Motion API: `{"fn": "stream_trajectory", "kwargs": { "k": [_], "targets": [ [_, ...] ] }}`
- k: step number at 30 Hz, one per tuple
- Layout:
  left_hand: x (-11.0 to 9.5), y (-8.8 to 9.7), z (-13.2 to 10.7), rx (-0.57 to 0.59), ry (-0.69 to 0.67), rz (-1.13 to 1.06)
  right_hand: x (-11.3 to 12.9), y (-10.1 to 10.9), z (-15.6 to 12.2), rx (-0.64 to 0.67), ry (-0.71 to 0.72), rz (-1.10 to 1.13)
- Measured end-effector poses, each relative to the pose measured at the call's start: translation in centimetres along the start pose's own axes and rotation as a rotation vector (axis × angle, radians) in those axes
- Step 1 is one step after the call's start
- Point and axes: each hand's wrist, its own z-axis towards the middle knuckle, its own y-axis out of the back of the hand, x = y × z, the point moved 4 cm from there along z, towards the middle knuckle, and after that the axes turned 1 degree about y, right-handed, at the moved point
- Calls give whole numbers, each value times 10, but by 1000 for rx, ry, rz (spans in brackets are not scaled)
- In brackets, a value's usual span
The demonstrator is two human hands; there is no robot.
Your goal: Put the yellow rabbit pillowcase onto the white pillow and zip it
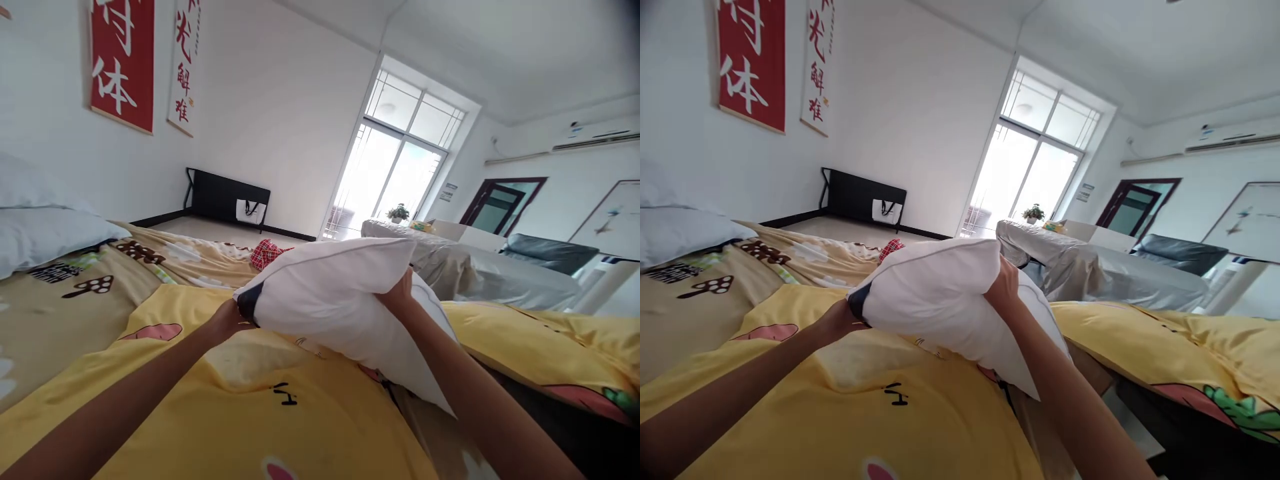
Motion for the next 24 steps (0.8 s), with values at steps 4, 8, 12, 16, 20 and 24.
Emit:
{"fn": "stream_trajectory", "kwargs": {
  "k": [4, 8, 12, 16, 20, 24],
  "targets": [
    [-2, -14, 2, -150, -76, -164, -6, -6, -1, 78, -157, -55],
    [-7, -15, -1, -244, -169, -259, 7, 4, 2, 62, -278, -95],
    [0, -11, -10, -200, -107, -205, 71, 20, -29, 84, -100, 59],
    [5, -6, -20, -25, 35, -124, 163, 43, -103, 229, 302, 303],
    [5, 4, -34, 118, 178, -19, 218, 58, -153, 605, 523, 428],
    [3, 12, -48, 140, 239, 105, 210, 57, -126, 1111, 684, 820]
  ]
}}
